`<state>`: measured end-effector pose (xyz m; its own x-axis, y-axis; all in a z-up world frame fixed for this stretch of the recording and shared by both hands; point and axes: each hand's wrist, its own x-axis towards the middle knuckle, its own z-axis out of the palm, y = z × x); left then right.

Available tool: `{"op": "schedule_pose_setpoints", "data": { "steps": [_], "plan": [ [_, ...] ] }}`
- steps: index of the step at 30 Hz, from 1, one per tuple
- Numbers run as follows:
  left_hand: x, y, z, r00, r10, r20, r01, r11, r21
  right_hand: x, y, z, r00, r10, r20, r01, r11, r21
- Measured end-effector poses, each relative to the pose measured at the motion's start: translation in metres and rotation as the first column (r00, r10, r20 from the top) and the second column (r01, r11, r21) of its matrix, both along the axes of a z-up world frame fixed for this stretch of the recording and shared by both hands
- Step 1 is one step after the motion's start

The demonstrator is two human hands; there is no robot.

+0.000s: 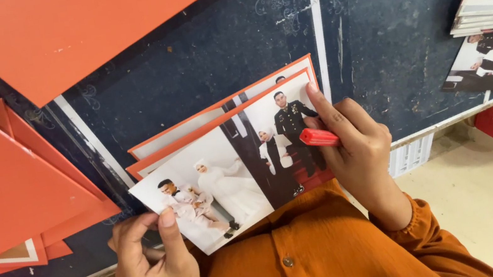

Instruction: The person assembles orange cards by inserting printed photos into slots and using a red tool to press the edges. They handle multiple cards, opening them to reveal text and images, and repeatedly use the tool to secure the contents.

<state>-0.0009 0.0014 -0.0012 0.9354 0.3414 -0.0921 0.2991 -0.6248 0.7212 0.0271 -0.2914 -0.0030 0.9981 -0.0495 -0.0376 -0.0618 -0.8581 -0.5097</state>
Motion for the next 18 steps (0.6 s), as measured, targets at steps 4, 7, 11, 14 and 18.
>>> {"op": "schedule_pose_setpoints", "data": {
  "steps": [4, 7, 11, 14, 18],
  "plan": [
    [0.003, -0.001, 0.000, 1.000, -0.003, -0.005, 0.003, 1.000, 0.005, 0.002, 0.002, 0.001, 1.000, -0.002, -0.008, 0.002, 1.000, 0.003],
    [0.005, -0.004, 0.001, 1.000, 0.013, -0.013, -0.013, 1.000, -0.002, 0.003, 0.002, 0.001, 1.000, 0.002, -0.018, -0.002, 1.000, -0.007],
    [0.006, -0.002, 0.001, 1.000, 0.008, -0.029, -0.007, 1.000, 0.015, 0.003, 0.003, 0.002, 1.000, 0.003, -0.029, -0.004, 0.999, -0.032],
    [0.010, -0.004, 0.002, 0.999, 0.018, -0.045, -0.018, 1.000, 0.014, 0.004, 0.004, 0.001, 1.000, 0.002, -0.027, -0.003, 0.999, -0.033],
    [0.017, 0.000, 0.005, 1.000, 0.018, -0.013, -0.018, 1.000, 0.002, 0.006, 0.008, 0.010, 0.997, 0.005, -0.075, -0.006, 1.000, -0.011]
  ]
}}
